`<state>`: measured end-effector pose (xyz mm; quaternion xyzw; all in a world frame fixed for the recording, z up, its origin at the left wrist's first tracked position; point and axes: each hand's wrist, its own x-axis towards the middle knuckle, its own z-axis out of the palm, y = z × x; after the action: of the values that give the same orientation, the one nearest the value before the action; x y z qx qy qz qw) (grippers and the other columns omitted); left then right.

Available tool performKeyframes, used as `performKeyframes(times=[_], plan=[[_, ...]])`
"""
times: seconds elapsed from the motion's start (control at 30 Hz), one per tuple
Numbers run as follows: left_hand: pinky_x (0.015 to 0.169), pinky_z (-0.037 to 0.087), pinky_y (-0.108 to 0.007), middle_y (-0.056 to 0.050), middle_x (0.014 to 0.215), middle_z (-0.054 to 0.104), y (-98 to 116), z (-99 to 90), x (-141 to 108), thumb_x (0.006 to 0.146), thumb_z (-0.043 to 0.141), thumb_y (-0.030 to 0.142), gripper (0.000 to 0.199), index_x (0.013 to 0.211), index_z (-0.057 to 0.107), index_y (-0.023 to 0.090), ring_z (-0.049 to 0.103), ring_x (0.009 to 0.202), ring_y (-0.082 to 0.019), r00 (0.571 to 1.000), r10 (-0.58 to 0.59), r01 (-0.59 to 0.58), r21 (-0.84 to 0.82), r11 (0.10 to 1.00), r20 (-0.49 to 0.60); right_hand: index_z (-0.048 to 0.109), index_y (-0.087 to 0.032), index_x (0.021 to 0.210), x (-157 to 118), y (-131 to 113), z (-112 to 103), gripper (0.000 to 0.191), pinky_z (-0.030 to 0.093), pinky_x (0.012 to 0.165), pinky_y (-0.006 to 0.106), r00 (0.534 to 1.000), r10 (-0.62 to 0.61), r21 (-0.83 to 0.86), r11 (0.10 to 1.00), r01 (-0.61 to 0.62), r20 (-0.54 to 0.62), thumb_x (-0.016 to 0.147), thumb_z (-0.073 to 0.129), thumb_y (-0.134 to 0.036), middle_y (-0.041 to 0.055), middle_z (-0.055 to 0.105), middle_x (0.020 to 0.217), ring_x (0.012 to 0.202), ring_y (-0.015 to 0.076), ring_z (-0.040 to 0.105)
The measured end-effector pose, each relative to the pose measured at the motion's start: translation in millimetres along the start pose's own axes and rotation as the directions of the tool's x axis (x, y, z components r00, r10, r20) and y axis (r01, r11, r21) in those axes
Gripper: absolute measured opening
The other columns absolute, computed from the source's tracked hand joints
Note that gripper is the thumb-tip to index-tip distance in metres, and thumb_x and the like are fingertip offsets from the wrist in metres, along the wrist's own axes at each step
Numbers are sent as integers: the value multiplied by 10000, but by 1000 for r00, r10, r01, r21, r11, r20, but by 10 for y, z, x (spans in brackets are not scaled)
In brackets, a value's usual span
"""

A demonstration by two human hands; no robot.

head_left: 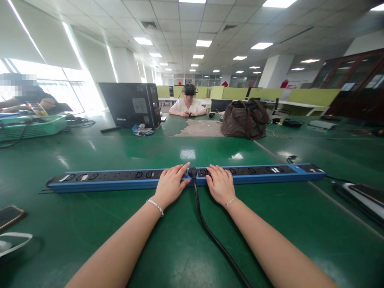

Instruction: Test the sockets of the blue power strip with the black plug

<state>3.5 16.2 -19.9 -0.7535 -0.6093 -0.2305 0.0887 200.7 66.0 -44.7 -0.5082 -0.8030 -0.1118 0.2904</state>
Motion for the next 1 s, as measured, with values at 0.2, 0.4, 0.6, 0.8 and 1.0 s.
performKeyframes(times=[0.2, 0.4, 0.6, 0.8, 1.0], plan=[[960, 325, -392, -53, 1199, 568, 111, 44, 175, 837, 463, 367, 521, 1333, 331, 277, 481, 1129, -198, 998, -9, 11, -25, 1000, 62, 619, -198, 1048, 84, -19, 2, 314, 292, 913, 360, 999, 2, 4, 1000, -2, -41, 865, 389, -308, 76, 604, 1137, 1075, 207, 474], [938, 358, -340, -32, 1121, 604, 177, 67, 265, 845, 458, 333, 366, 1206, 480, 275, 526, 1057, -171, 998, 56, -49, -146, 988, 43, 625, -198, 1011, 109, -4, 2, 293, 307, 890, 354, 999, -8, 10, 1000, 8, -48, 846, 411, -307, 78, 611, 1103, 1028, 216, 479], [931, 383, -322, -16, 1072, 633, 129, 97, 270, 806, 499, 242, 331, 1133, 547, 259, 554, 996, -166, 1000, 15, -8, -216, 976, 27, 627, -196, 995, 110, -4, 1, 283, 298, 902, 351, 999, -19, 33, 999, 20, -40, 843, 408, -293, 79, 610, 1104, 1048, 205, 481], [890, 412, -307, 1, 1057, 653, 161, 61, 297, 789, 508, 244, 327, 1106, 578, 288, 578, 960, -173, 998, -36, 44, -182, 982, 45, 616, -190, 1005, 107, -24, -2, 285, 284, 923, 365, 1000, -5, 47, 999, 6, -23, 847, 396, -282, 83, 602, 1139, 1089, 210, 472], [863, 418, -315, 5, 990, 662, 169, 52, 281, 787, 511, 257, 304, 1080, 583, 297, 584, 916, -173, 997, -54, 61, -158, 986, 49, 606, -202, 1014, 106, -27, -8, 290, 293, 913, 363, 1000, 0, 23, 1000, 1, -12, 850, 382, -285, 78, 599, 1148, 1094, 207, 473]])
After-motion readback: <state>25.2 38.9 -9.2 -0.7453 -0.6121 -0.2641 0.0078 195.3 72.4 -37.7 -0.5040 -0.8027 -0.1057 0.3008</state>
